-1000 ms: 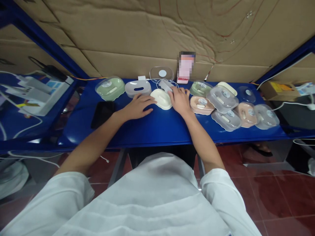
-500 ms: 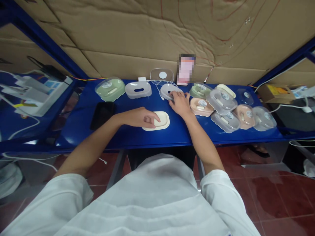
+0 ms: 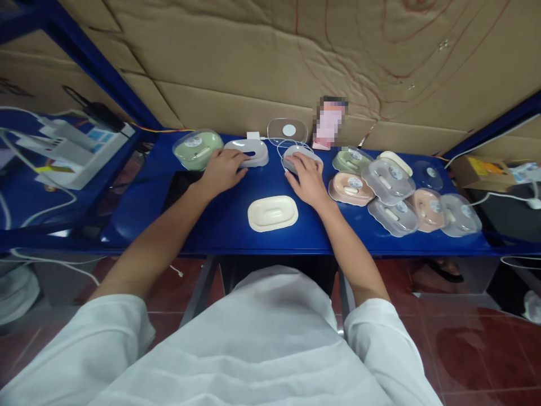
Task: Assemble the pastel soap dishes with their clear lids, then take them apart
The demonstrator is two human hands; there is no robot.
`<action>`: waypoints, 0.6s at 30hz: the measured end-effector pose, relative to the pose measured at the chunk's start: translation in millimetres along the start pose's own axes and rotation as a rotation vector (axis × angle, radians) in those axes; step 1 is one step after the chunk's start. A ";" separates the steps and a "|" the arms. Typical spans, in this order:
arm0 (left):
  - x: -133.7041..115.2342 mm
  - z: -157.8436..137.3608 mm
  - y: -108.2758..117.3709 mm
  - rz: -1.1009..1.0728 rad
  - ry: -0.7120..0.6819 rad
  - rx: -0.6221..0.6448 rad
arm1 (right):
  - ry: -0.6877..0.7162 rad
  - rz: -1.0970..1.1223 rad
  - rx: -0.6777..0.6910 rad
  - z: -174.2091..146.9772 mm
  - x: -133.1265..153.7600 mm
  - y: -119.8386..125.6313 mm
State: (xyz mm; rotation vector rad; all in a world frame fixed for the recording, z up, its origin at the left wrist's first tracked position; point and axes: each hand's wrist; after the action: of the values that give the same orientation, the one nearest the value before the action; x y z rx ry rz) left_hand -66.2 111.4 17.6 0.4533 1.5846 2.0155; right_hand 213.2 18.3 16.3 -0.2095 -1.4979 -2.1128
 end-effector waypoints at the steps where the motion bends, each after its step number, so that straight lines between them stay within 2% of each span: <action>1: -0.5 -0.2 0.1 0.005 -0.012 0.004 | 0.021 0.004 0.002 -0.1 2.1 -0.3; 3: -9.5 -3.3 4.5 -0.022 -0.089 -0.007 | 0.085 0.018 0.016 -0.2 7.1 1.0; 8: -50.2 -20.7 25.5 -0.170 -0.368 0.010 | 0.229 0.112 0.127 -7.8 25.6 13.0; 12: -68.9 -37.6 38.8 -0.172 -0.486 0.060 | 0.213 0.182 0.223 -36.9 39.5 21.7; 15: -73.9 -59.2 43.9 -0.125 -0.572 0.058 | 0.199 0.216 0.226 -65.4 42.4 24.4; 18: -73.9 -88.6 43.0 -0.068 -0.539 -0.013 | 0.206 0.235 0.204 -85.1 39.4 23.0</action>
State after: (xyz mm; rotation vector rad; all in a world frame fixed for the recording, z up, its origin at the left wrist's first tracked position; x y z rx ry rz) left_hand -65.3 -9.5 41.0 0.8425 1.2308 1.6629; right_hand 206.6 -77.9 20.3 -0.0853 -1.4752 -1.7293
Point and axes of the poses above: each hand's wrist, its own z-axis towards the middle knuckle, its own y-axis out of the back of the hand, x = y × z, and after that the axes turned 10 degrees about z, right-handed
